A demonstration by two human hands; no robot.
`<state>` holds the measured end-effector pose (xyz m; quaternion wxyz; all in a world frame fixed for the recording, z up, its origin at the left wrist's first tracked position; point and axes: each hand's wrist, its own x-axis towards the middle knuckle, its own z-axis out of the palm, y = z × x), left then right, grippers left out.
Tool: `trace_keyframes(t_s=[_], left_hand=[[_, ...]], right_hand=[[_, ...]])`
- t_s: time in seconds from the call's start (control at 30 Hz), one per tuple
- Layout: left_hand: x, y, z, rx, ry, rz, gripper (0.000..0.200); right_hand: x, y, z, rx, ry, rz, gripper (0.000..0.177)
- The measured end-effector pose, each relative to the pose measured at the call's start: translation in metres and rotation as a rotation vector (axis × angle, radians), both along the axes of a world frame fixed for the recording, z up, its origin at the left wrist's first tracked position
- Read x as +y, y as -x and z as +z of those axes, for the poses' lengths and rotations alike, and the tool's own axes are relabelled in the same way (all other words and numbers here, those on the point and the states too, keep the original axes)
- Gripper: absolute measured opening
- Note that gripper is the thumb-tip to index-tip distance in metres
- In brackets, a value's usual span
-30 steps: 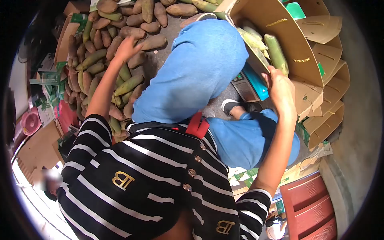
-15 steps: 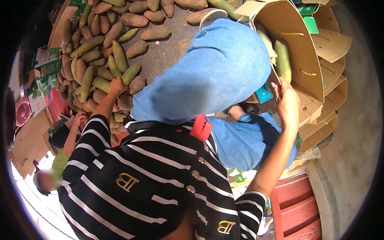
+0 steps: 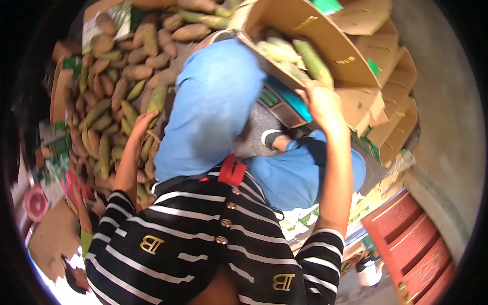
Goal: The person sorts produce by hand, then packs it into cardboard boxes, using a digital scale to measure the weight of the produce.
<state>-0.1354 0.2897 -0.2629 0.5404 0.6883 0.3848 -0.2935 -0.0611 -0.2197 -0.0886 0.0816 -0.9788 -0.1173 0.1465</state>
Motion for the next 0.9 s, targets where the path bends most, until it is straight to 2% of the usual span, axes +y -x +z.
trace_keyframes(t_s=[0.1,0.13,0.2,0.37,0.47,0.53,0.6,0.67,0.77,0.87,0.9], left_hand=[[-0.045,-0.062,0.075,-0.349,-0.122,-0.261,0.041],[-0.055,-0.083,0.093,-0.490,-0.134,-0.369,0.042],[-0.092,-0.120,0.146,-0.790,-0.191,-0.519,0.042],[-0.193,-0.177,0.267,-1.314,-0.353,-0.944,0.050],[-0.251,-0.188,0.296,-1.359,-0.341,-1.222,0.048],[-0.273,-0.185,0.298,-1.350,-0.586,-1.340,0.049],[-0.286,-0.183,0.294,-1.506,-0.764,-1.397,0.047],[-0.303,-0.166,0.309,-1.391,-0.711,-1.438,0.046],[-0.321,-0.151,0.318,-1.507,-0.662,-1.547,0.043],[-0.343,-0.144,0.326,-1.605,-0.512,-1.606,0.027],[-0.352,-0.149,0.317,-1.557,-0.492,-1.611,0.028]], right_hand=[[-0.006,0.002,-0.010,0.039,-0.208,-0.104,0.025],[0.002,-0.001,0.006,0.134,-0.139,-0.164,0.023],[-0.006,0.002,-0.011,-0.074,-0.041,0.014,0.024],[-0.004,0.001,-0.002,0.008,-0.080,-0.026,0.023],[-0.003,0.000,0.000,0.073,-0.044,-0.043,0.023],[-0.003,0.001,-0.002,0.064,-0.040,-0.047,0.022],[-0.004,0.003,-0.007,-0.014,-0.068,-0.043,0.022],[-0.006,0.003,-0.007,0.007,-0.072,-0.038,0.021],[-0.006,0.002,-0.004,-0.018,-0.049,-0.025,0.021],[-0.007,0.001,-0.002,0.024,-0.071,-0.065,0.021],[-0.009,0.003,-0.010,-0.027,-0.151,-0.131,0.021]])
